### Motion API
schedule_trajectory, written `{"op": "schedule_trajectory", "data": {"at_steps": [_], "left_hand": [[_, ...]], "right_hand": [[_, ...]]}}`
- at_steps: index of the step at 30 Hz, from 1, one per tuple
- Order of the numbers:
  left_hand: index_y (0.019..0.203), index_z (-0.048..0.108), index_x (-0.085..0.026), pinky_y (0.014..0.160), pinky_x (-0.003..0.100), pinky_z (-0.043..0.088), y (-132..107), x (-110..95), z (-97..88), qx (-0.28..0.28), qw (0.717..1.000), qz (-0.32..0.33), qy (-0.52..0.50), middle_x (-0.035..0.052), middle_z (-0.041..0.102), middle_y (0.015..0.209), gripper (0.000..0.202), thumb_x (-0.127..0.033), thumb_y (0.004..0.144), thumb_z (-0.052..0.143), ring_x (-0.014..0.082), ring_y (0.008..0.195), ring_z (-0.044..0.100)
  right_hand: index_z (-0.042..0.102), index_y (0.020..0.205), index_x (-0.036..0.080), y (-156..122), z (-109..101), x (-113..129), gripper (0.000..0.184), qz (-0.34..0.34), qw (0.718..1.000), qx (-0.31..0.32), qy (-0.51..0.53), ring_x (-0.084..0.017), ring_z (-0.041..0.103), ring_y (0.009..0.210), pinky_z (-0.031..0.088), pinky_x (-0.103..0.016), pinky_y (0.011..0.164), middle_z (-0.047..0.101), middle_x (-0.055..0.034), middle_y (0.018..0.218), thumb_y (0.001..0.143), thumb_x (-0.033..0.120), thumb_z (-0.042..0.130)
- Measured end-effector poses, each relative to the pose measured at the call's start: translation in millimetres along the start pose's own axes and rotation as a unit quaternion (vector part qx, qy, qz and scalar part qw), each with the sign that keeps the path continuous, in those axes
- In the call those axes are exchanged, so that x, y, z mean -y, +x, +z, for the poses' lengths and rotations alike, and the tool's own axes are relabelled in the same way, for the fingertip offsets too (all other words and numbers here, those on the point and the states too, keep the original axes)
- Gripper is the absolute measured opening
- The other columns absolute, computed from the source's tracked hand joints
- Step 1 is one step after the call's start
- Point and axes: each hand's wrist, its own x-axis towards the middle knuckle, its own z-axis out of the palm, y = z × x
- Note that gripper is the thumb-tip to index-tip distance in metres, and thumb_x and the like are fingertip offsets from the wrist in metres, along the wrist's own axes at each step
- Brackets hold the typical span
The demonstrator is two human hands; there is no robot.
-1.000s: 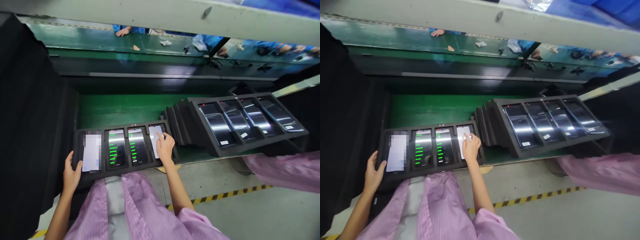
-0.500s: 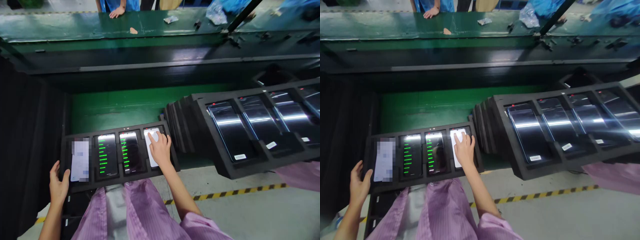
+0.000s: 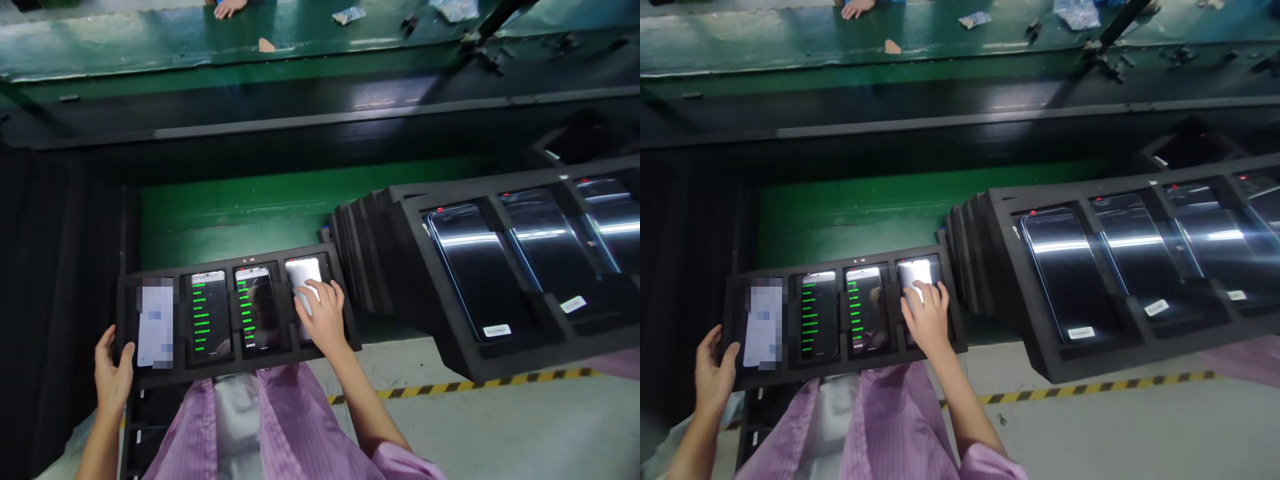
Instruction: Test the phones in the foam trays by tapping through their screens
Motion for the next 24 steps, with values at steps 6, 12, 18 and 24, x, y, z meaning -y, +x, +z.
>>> {"op": "schedule_trajectory", "data": {"at_steps": [6, 12, 18, 24], "left_hand": [[0.122, 0.045, -0.024, 0.107, 0.044, 0.032, -1, 4, 1.2, 0.009, 1.0, 0.01, -0.006, 0.0044, 0.048, 0.132, 0.054, -0.04, 0.071, 0.054, 0.0266, 0.124, 0.042], [0.125, 0.044, -0.019, 0.108, 0.043, 0.03, 3, 13, 2.2, 0.028, 0.998, 0.045, -0.019, 0.0092, 0.048, 0.129, 0.057, -0.039, 0.072, 0.054, 0.0275, 0.124, 0.042], [0.126, 0.044, -0.021, 0.108, 0.041, 0.028, 7, 18, 6.2, 0.051, 0.995, 0.076, -0.032, 0.0092, 0.047, 0.13, 0.052, -0.035, 0.076, 0.052, 0.0251, 0.124, 0.041], [0.132, 0.036, -0.022, 0.108, 0.04, 0.028, 8, 19, 5.8, 0.101, 0.989, 0.069, -0.078, 0.0095, 0.039, 0.139, 0.062, -0.026, 0.073, 0.056, 0.0239, 0.128, 0.037]], "right_hand": [[0.055, 0.072, 0.02, -9, -2, -5, 0.022, 0.052, 0.995, -0.08, 0.022, -0.014, 0.053, 0.077, 0.029, -0.036, 0.096, 0.062, -0.0013, 0.076, 0.09, 0.027, 0.043], [0.052, 0.07, 0.019, -31, 0, 2, 0.023, 0.052, 0.99, -0.128, -0.022, -0.014, 0.05, 0.073, 0.031, -0.035, 0.092, 0.06, -0.0006, 0.072, 0.09, 0.022, 0.04], [0.052, 0.077, 0.019, -41, 11, 27, 0.019, 0.051, 0.987, -0.153, -0.004, -0.015, 0.05, 0.076, 0.033, -0.035, 0.089, 0.059, -0.0022, 0.075, 0.09, 0.023, 0.04], [0.058, 0.089, 0.018, -35, 44, 104, 0.018, -0.108, 0.986, -0.056, 0.114, -0.014, 0.053, 0.082, 0.031, -0.035, 0.093, 0.061, -0.003, 0.083, 0.09, 0.02, 0.04]]}}
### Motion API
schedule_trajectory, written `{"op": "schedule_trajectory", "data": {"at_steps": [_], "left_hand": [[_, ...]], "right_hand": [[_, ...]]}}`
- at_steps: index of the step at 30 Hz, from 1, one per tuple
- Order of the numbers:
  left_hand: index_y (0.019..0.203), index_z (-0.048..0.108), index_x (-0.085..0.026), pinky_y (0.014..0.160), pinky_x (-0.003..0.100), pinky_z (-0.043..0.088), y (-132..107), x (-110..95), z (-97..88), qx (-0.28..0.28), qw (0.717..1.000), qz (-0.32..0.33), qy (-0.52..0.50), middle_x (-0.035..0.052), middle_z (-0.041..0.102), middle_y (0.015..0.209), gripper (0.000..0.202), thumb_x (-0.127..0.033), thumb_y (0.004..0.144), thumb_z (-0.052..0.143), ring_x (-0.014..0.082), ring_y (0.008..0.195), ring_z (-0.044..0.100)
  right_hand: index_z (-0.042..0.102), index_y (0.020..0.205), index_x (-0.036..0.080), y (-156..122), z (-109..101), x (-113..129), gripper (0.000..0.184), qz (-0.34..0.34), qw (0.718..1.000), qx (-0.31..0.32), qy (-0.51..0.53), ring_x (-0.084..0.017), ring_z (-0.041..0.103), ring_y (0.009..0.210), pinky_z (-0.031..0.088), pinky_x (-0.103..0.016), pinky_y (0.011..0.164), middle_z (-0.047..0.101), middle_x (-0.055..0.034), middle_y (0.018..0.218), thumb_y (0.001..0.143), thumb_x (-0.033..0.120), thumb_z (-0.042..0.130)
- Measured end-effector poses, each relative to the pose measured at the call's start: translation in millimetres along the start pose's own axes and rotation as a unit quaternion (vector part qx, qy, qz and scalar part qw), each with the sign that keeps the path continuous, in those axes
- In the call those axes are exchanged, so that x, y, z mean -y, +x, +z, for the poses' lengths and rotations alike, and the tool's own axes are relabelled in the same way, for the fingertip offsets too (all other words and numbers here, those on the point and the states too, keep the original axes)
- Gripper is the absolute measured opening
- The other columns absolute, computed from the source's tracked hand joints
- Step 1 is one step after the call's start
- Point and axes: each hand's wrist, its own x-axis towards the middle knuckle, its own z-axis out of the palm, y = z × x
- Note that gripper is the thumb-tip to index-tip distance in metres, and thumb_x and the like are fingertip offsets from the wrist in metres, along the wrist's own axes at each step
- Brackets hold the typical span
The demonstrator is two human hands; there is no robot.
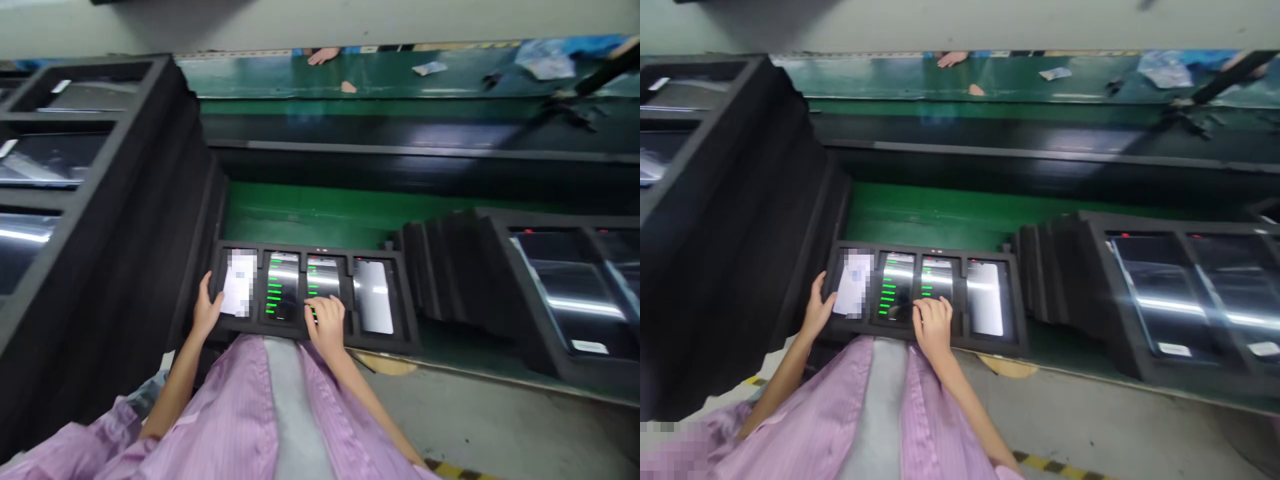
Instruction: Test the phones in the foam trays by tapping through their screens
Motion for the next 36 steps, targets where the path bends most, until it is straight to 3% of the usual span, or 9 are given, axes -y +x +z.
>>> {"op": "schedule_trajectory", "data": {"at_steps": [6, 10, 18, 25, 36], "left_hand": [[0.135, 0.03, -0.019, 0.111, 0.04, 0.023, -4, -5, -3.7, 0.055, 0.998, 0.001, -0.035, 0.0113, 0.032, 0.144, 0.068, -0.02, 0.072, 0.055, 0.0231, 0.132, 0.031], [0.136, 0.03, -0.019, 0.111, 0.041, 0.021, -4, -3, -2.5, 0.064, 0.996, 0.015, -0.055, 0.0104, 0.033, 0.144, 0.068, -0.016, 0.072, 0.052, 0.0224, 0.133, 0.029], [0.135, 0.03, -0.015, 0.113, 0.041, 0.017, -3, 1, 1.0, 0.073, 0.993, 0.026, -0.085, 0.0116, 0.032, 0.144, 0.065, -0.015, 0.073, 0.048, 0.0213, 0.134, 0.027], [0.135, 0.032, -0.015, 0.109, 0.04, 0.026, 2, 3, 5.9, 0.059, 0.995, 0.002, -0.084, 0.0121, 0.038, 0.141, 0.065, -0.013, 0.072, 0.049, 0.0226, 0.129, 0.036], [0.136, 0.031, -0.019, 0.11, 0.039, 0.027, 0, 4, 4.3, 0.072, 0.994, 0.004, -0.086, 0.0082, 0.037, 0.142, 0.066, -0.012, 0.073, 0.048, 0.0206, 0.13, 0.036]], "right_hand": [[0.062, 0.103, 0.022, 12, 43, 55, 0.027, -0.146, 0.98, 0.136, 0.009, -0.017, 0.05, 0.091, 0.027, -0.039, 0.097, 0.058, -0.0058, 0.092, 0.089, 0.025, 0.039], [0.062, 0.108, 0.025, 14, 55, 67, 0.029, -0.151, 0.973, 0.173, -0.029, -0.02, 0.046, 0.098, 0.027, -0.043, 0.098, 0.055, -0.0086, 0.103, 0.089, 0.028, 0.04], [0.063, 0.107, 0.024, 9, 64, 68, 0.03, -0.16, 0.971, 0.163, -0.066, -0.021, 0.045, 0.099, 0.027, -0.044, 0.098, 0.054, -0.0092, 0.106, 0.09, 0.029, 0.039], [0.063, 0.106, 0.019, 9, 65, 64, 0.031, -0.092, 0.985, 0.133, -0.055, -0.021, 0.047, 0.096, 0.03, -0.042, 0.096, 0.055, -0.01, 0.099, 0.09, 0.026, 0.036], [0.06, 0.108, 0.017, 8, 65, 66, 0.032, -0.109, 0.983, 0.133, -0.071, -0.021, 0.047, 0.097, 0.031, -0.044, 0.096, 0.056, -0.0106, 0.101, 0.091, 0.028, 0.035]]}}
